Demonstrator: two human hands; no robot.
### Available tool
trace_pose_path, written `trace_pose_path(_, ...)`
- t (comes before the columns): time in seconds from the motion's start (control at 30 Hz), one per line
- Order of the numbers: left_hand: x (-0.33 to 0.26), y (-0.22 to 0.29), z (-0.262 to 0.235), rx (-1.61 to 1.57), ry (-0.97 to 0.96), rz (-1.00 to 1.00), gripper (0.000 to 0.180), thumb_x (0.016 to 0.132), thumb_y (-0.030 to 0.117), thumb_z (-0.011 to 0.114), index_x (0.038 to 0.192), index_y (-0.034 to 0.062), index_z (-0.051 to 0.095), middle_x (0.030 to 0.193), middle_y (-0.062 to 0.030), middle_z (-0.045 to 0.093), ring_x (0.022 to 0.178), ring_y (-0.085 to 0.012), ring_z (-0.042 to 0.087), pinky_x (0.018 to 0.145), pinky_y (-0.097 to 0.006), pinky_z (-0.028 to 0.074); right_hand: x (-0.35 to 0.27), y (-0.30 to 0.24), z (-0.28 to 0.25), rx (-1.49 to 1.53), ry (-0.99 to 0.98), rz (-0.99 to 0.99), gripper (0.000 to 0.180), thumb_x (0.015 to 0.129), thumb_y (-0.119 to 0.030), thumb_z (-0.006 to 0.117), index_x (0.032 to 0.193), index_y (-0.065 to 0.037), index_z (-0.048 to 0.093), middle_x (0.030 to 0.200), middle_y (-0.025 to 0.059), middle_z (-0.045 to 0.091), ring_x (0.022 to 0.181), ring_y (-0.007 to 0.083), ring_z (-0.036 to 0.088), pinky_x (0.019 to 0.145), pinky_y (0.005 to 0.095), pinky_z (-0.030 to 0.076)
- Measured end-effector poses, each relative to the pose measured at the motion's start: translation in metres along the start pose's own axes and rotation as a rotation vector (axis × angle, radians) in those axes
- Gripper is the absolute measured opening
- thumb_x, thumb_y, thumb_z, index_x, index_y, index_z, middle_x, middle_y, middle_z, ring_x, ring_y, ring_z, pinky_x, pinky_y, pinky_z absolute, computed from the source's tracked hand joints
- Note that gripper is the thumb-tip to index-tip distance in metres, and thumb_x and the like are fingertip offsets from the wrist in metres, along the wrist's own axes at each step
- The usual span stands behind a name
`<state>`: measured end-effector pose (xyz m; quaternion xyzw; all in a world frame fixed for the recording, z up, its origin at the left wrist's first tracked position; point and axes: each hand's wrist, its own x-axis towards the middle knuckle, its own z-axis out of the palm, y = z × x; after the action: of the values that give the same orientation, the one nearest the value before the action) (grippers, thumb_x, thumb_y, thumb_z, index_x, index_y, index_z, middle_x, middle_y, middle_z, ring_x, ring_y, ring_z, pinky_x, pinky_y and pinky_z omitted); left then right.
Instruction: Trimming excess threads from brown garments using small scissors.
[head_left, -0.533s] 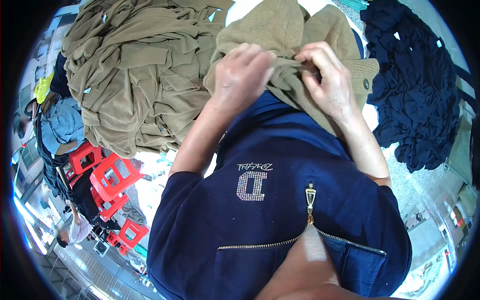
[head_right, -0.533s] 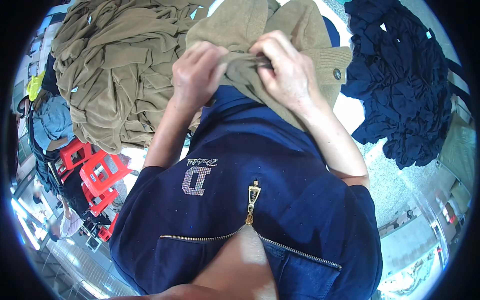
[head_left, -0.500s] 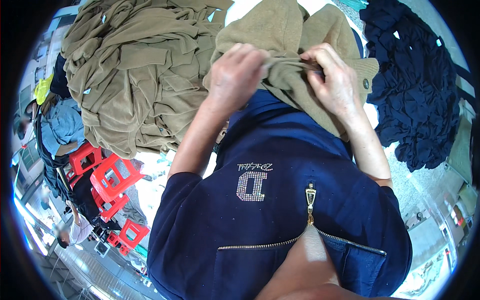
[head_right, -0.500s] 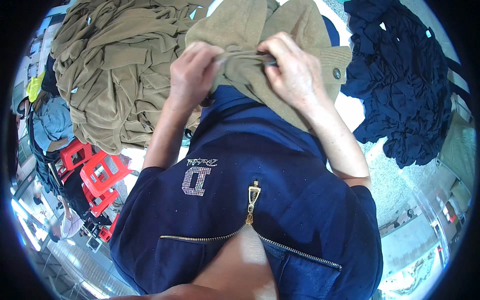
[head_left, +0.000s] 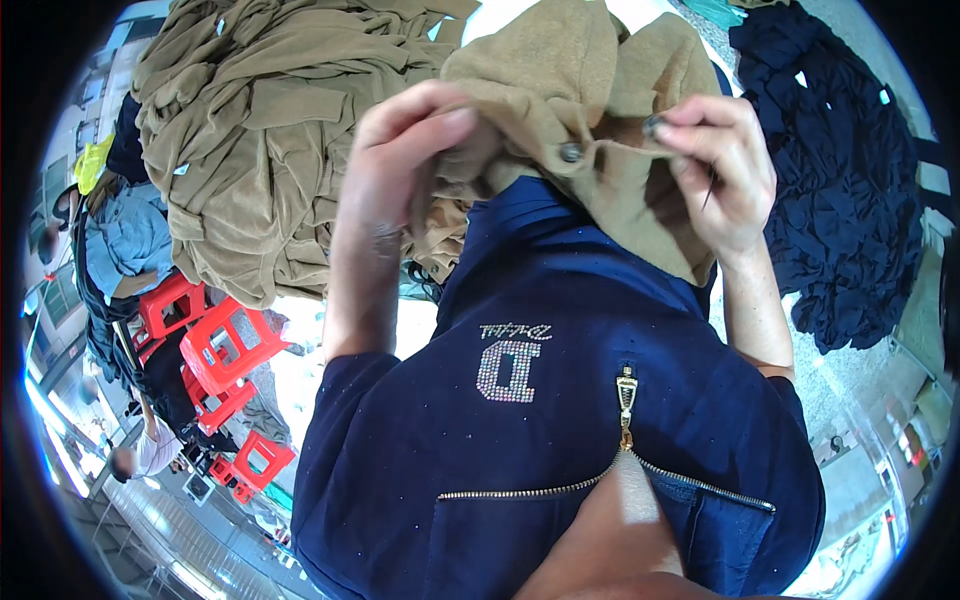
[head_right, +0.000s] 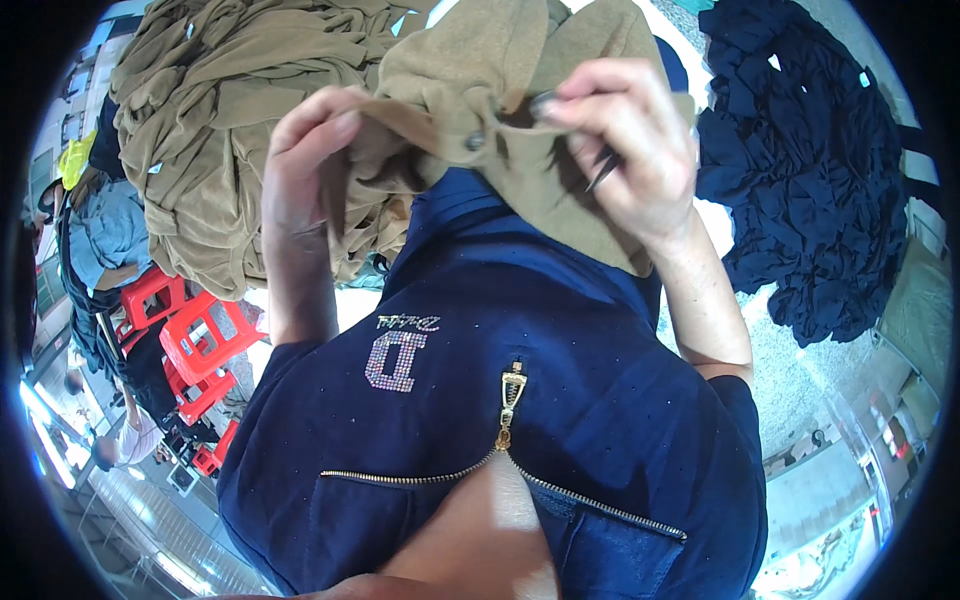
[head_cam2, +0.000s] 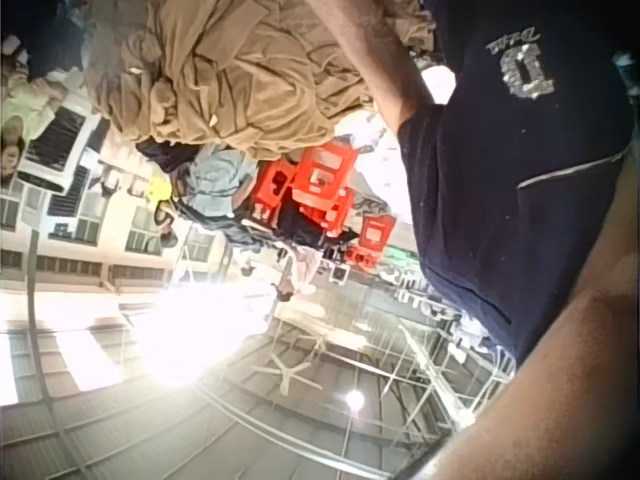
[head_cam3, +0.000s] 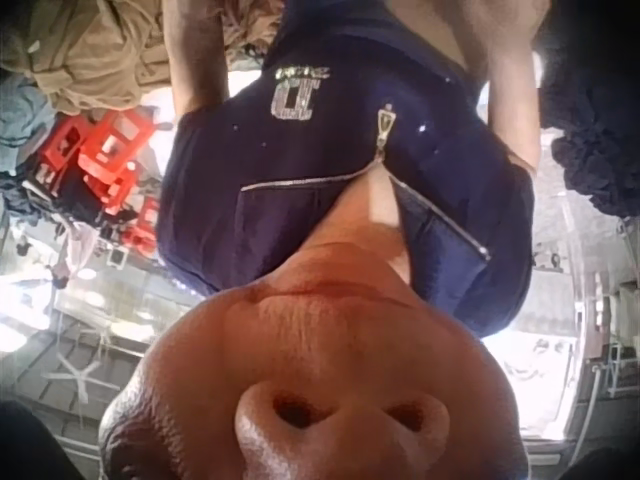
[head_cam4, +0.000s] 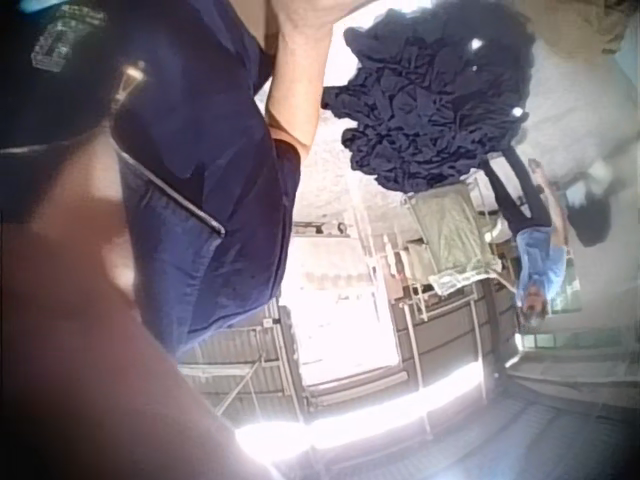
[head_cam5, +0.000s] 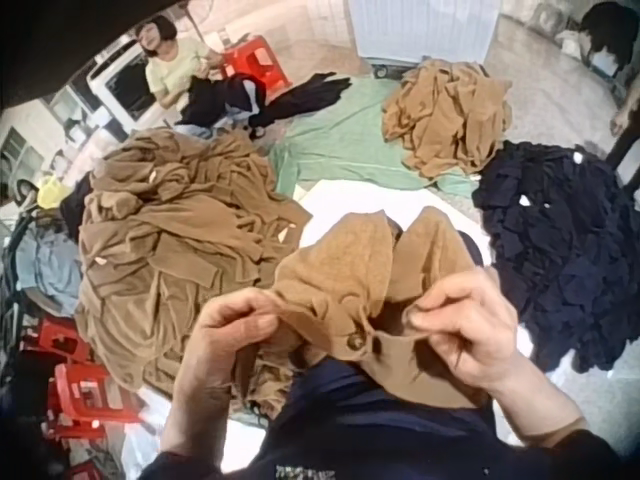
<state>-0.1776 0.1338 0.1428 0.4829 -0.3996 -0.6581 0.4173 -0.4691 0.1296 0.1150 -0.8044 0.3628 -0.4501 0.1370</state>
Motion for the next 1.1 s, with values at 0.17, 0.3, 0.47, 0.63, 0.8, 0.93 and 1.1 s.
trace_pose_path(0.17, 0.006, 0.001, 0.047, 0.028, -0.13, 0.0, 0.012, 0.092, 0.011, 0.064, 0.094, -0.0005, 0.068, 0.074, 0.0026, 0.062, 0.065, -0.0027, 0.053, 0.058, -0.019, 0.042, 0.02, -0.029, 0.031, 0.139, 0.059, -0.231, 0.022, 0.063, 0.002, 0.071, 0.083, -0.005, 0.068, 0.078, 0.0043, 0.061, 0.064, 0.0174, 0.059, 0.052, 0.0273, 0.046)
trace_pose_path(0.3, 0.006, -0.011, 0.047, 0.204, -0.092, 0.125, 0.014, 0.092, 0.012, 0.064, 0.093, -0.0008, 0.069, 0.072, 0.0032, 0.06, 0.066, -0.002, 0.051, 0.058, -0.018, 0.041, 0.011, -0.029, 0.041, 0.074, 0.109, -0.184, 0.019, 0.065, 0.001, 0.072, 0.081, -0.004, 0.065, 0.076, 0.0055, 0.061, 0.064, 0.018, 0.06, 0.052, 0.0282, 0.047)
trace_pose_path(0.47, 0.009, -0.003, 0.043, 0.327, -0.024, 0.089, 0.015, 0.09, 0.014, 0.067, 0.091, -0.0001, 0.069, 0.07, 0.0026, 0.061, 0.064, -0.0024, 0.053, 0.056, -0.018, 0.042, 0.01, -0.031, 0.04, 0.117, 0.066, -0.099, 0.017, 0.066, 0.002, 0.071, 0.079, -0.004, 0.061, 0.078, 0.0061, 0.062, 0.068, 0.0196, 0.063, 0.054, 0.0289, 0.049)
trace_pose_path(0.63, 0.009, 0.043, 0.009, 0.134, 0.038, 0.098, 0.011, 0.087, 0.013, 0.064, 0.085, 0.0021, 0.067, 0.069, -0.0026, 0.064, 0.06, -0.0083, 0.06, 0.053, -0.019, 0.048, -0.007, 0.006, 0.001, 0.467, -0.089, 0.21, 0.017, 0.083, 0.004, 0.058, 0.098, -0.006, 0.059, 0.102, 0.0063, 0.063, 0.084, 0.0135, 0.061, 0.071, 0.0268, 0.05)
trace_pose_path(0.8, 0.011, 0.044, 0.019, -0.071, -0.177, 0.211, 0.015, 0.083, 0.017, 0.065, 0.084, 0.0022, 0.065, 0.076, -0.0044, 0.062, 0.07, -0.0107, 0.058, 0.063, -0.022, 0.045, -0.012, 0.043, -0.077, 0.217, 0.475, 0.273, 0.017, 0.093, -0.001, 0.057, 0.11, -0.003, 0.058, 0.102, 0.0063, 0.063, 0.093, 0.0122, 0.061, 0.082, 0.0241, 0.049)
trace_pose_path(0.93, 0.075, -0.022, 0.034, 0.118, -0.125, 0.047, 0.021, 0.086, 0.025, 0.069, 0.083, 0.0045, 0.067, 0.077, 0.0005, 0.065, 0.071, -0.0082, 0.058, 0.07, -0.021, 0.045, -0.021, 0.091, -0.054, -0.293, 0.138, 0.712, 0.015, 0.091, -0.006, 0.059, 0.106, -0.009, 0.06, 0.091, 0.0097, 0.068, 0.084, 0.0194, 0.067, 0.072, 0.0332, 0.052)
trace_pose_path(1.1, 0.081, -0.033, 0.058, 0.129, -0.076, -0.032, 0.024, 0.089, 0.02, 0.068, 0.099, -0.001, 0.068, 0.091, -0.0044, 0.07, 0.081, -0.0106, 0.063, 0.079, -0.024, 0.048, -0.022, 0.072, -0.024, -0.408, 0.153, 0.349, 0.025, 0.075, 0.004, 0.066, 0.096, -0.007, 0.061, 0.097, 0.0098, 0.063, 0.087, 0.0299, 0.066, 0.073, 0.0367, 0.054)
